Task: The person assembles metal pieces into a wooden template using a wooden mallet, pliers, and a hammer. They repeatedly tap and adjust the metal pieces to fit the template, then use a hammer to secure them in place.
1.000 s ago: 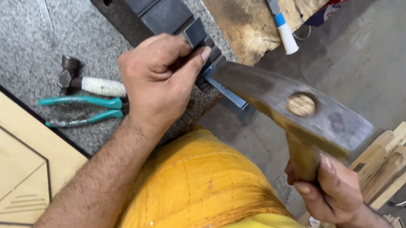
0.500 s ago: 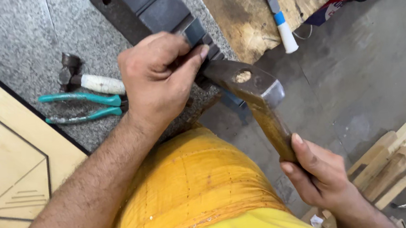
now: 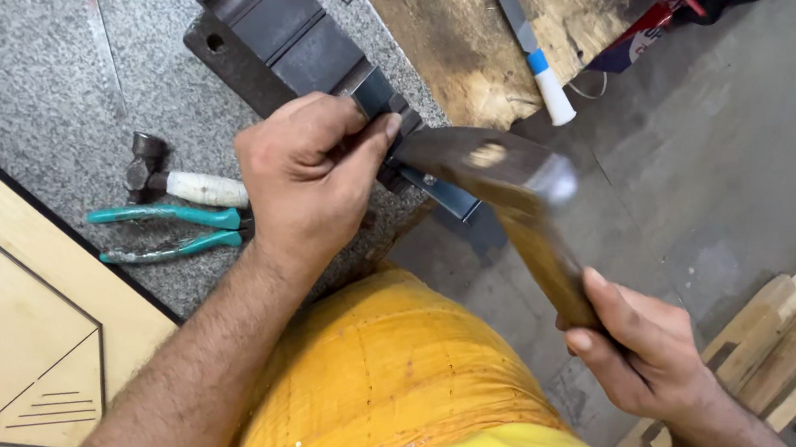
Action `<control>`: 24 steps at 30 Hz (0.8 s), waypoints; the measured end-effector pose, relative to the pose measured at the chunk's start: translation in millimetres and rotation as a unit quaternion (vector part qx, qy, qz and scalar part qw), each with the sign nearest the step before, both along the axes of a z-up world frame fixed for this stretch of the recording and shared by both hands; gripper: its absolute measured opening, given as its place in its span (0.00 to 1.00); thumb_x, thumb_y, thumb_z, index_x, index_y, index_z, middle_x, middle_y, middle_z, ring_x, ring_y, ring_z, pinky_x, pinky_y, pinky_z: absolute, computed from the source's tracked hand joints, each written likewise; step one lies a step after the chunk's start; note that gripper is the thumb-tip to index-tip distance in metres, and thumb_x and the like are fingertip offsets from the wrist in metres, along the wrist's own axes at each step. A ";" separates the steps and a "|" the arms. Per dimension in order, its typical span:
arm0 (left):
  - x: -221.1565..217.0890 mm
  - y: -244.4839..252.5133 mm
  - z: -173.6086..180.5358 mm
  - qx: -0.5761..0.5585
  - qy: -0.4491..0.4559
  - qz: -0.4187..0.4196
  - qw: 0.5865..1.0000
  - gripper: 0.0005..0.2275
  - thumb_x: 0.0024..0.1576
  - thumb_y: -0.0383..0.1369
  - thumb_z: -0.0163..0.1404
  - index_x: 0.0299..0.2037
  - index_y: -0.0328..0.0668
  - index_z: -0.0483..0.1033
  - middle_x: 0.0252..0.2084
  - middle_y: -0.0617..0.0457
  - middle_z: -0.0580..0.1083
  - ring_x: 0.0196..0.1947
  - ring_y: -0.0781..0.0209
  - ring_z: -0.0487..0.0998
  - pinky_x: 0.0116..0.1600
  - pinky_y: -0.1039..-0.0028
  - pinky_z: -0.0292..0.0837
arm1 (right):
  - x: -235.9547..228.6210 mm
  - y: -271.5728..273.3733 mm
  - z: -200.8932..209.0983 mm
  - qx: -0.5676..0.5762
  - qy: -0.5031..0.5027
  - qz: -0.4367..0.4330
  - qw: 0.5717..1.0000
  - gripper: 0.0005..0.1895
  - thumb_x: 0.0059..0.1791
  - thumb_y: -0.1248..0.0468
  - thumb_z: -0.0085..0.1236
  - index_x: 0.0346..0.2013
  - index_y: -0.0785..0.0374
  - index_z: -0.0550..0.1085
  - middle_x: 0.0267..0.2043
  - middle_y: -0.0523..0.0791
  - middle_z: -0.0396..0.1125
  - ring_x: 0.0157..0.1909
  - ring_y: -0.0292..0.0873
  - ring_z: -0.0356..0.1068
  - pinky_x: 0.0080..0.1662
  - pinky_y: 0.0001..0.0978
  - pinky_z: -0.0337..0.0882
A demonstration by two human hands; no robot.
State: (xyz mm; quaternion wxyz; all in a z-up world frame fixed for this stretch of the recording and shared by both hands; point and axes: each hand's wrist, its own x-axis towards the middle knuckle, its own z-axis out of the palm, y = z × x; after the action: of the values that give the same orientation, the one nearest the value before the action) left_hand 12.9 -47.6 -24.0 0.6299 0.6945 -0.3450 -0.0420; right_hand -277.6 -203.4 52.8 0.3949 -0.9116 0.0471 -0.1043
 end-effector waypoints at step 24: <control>-37.4 248.1 20.0 -0.001 0.180 0.306 0.935 0.04 0.66 0.26 0.60 0.43 0.31 0.80 0.32 0.50 0.78 0.25 0.70 0.78 0.33 0.78 0.77 | 100.7 -81.7 -145.7 -0.361 0.041 -0.085 0.928 0.30 0.52 0.61 0.69 0.69 0.59 0.73 0.44 0.54 0.71 0.44 0.59 0.70 0.46 0.49 0.72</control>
State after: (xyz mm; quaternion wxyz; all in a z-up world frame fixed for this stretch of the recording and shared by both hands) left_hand -24.5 200.5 -4.0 0.6643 0.7469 0.0038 0.0288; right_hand -176.9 -285.1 -92.9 0.0268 -0.9886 0.0995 -0.1098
